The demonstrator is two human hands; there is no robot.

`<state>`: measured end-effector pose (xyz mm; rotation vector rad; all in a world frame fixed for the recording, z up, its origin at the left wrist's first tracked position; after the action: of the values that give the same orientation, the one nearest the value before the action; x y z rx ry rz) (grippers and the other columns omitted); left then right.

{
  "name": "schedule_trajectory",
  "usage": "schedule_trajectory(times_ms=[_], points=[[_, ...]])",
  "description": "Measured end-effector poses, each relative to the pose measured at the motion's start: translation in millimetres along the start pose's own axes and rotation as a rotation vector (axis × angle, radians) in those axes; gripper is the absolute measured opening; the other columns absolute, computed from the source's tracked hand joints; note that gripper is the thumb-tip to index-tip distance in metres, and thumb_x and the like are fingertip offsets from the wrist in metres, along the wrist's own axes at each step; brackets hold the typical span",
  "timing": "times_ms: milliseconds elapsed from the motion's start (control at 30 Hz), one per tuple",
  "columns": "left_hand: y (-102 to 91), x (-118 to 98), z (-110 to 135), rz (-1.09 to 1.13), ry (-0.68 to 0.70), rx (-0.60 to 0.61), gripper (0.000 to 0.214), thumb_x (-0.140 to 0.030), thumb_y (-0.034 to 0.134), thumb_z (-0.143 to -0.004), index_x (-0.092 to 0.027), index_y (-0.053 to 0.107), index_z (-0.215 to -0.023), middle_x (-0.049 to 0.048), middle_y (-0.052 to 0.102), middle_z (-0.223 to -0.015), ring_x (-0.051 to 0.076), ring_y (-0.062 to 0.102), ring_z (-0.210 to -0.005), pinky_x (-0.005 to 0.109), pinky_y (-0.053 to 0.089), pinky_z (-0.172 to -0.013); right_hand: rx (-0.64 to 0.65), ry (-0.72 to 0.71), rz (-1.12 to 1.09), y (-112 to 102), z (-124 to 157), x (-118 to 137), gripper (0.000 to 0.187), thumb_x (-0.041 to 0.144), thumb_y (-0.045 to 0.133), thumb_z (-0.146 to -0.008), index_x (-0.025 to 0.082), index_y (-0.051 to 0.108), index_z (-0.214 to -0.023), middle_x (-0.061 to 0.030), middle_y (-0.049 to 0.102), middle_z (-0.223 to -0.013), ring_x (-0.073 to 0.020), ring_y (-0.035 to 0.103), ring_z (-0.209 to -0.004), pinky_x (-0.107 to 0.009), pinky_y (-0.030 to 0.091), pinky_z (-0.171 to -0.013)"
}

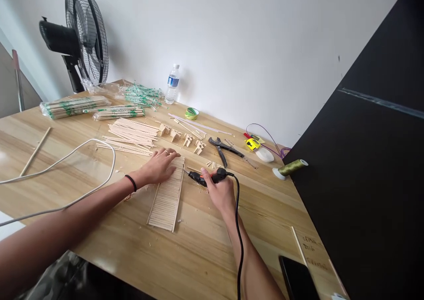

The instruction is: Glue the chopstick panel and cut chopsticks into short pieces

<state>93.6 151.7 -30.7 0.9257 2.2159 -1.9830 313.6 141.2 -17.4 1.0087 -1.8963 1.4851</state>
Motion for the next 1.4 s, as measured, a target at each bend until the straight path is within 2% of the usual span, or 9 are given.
schedule_trajectory(times_ms=[133,300,433,567,700,867,1033,1167,1400], points=[[2.0,-4,1,0.013,0.063,-0.001,0.042,-0.015,0.046,-0.094,-0.018,0.058,-0.134,0.015,0.059,-0.14,0.034,0.051,-0.126,0.057,0.041,-0.104,0.086,-0.029,0.011,6,-6,-5,0.057,0.078,0.065,-0.079,0.027,0.049,-0.06,0.002,0.054,-0.046,-0.0191,0.054,-0.045,-0.032,0.04,-0.05],[6.8,-2,3,0.039,0.134,0.005,0.039,-0.014,0.045,-0.095,-0.019,0.062,-0.13,0.0136,0.06,-0.138,0.033,0.05,-0.123,0.053,0.04,-0.103,0.255,-0.02,0.025,7,-2,-20,0.055,0.075,0.077,-0.069,0.026,0.055,-0.078,0.0002,0.068,-0.068,-0.0197,0.059,-0.059,-0.032,0.049,-0.058],[7.4,-2,1,0.048,0.164,-0.005,0.037,-0.014,0.044,-0.096,-0.017,0.061,-0.129,0.0139,0.06,-0.137,0.033,0.05,-0.122,0.051,0.041,-0.101,0.294,-0.016,-0.012,-4,6,-24,0.048,0.068,0.073,-0.08,0.023,0.06,-0.09,-0.0063,0.073,-0.087,-0.0234,0.068,-0.076,-0.034,0.055,-0.069],[4.4,-7,-1,0.063,0.171,0.026,0.036,-0.012,0.046,-0.095,-0.015,0.061,-0.127,0.0147,0.062,-0.135,0.032,0.052,-0.121,0.05,0.042,-0.101,0.36,-0.002,0.008,-12,15,-27,0.036,0.058,0.067,-0.091,0.022,0.062,-0.094,-0.0079,0.069,-0.09,-0.0231,0.068,-0.079,-0.034,0.056,-0.071],[2.2,-9,-1,0.052,0.161,0.034,0.035,-0.012,0.046,-0.096,-0.015,0.061,-0.128,0.0142,0.062,-0.135,0.031,0.053,-0.122,0.049,0.042,-0.103,0.336,-0.034,0.1,-17,24,-28,0.029,0.05,0.065,-0.095,0.021,0.062,-0.096,-0.0078,0.066,-0.091,-0.0239,0.066,-0.084,-0.035,0.054,-0.075],[5.2,-10,-1,0.017,0.163,0.027,0.034,-0.014,0.045,-0.098,-0.014,0.061,-0.128,0.0138,0.061,-0.137,0.032,0.052,-0.123,0.049,0.043,-0.103,0.301,-0.04,0.101,-16,31,-25,0.021,0.043,0.06,-0.099,0.023,0.057,-0.094,-0.0028,0.06,-0.083,-0.0203,0.06,-0.074,-0.033,0.049,-0.068],[6.9,-10,-2,-0.02,0.162,0.037,0.035,-0.015,0.045,-0.097,-0.013,0.061,-0.128,0.0134,0.06,-0.138,0.033,0.052,-0.124,0.049,0.044,-0.103,0.284,-0.123,0.101,-13,33,-14,0.014,0.036,0.059,-0.099,0.023,0.057,-0.094,-0.0035,0.06,-0.09,-0.0204,0.062,-0.084,-0.03,0.049,-0.069],[7.8,-10,-2,-0.047,0.171,0.03,0.035,-0.015,0.044,-0.098,-0.015,0.061,-0.129,0.0121,0.06,-0.138,0.032,0.052,-0.123,0.047,0.045,-0.1,0.281,-0.142,0.115,-10,32,-7,0.011,0.033,0.059,-0.099,0.024,0.056,-0.094,-0.002,0.059,-0.088,-0.0182,0.061,-0.081,-0.029,0.048,-0.069],[11.7,-9,-3,-0.128,0.158,0.005,0.034,-0.036,0.048,-0.104,-0.015,0.06,-0.129,0.0125,0.06,-0.138,0.034,0.052,-0.122,0.048,0.043,-0.098,0.374,-0.102,0.105,-5,37,0,0.011,0.031,0.058,-0.1,0.022,0.057,-0.094,-0.0018,0.058,-0.089,-0.0176,0.061,-0.082,-0.029,0.048,-0.071]])
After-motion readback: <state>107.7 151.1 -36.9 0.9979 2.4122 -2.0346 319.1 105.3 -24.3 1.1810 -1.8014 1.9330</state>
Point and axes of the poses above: each hand's wrist, its own z-axis away from the middle knuckle, its own y-axis out of the palm, x = y × z, the point moved 6 cm from there along -z, towards the middle knuckle
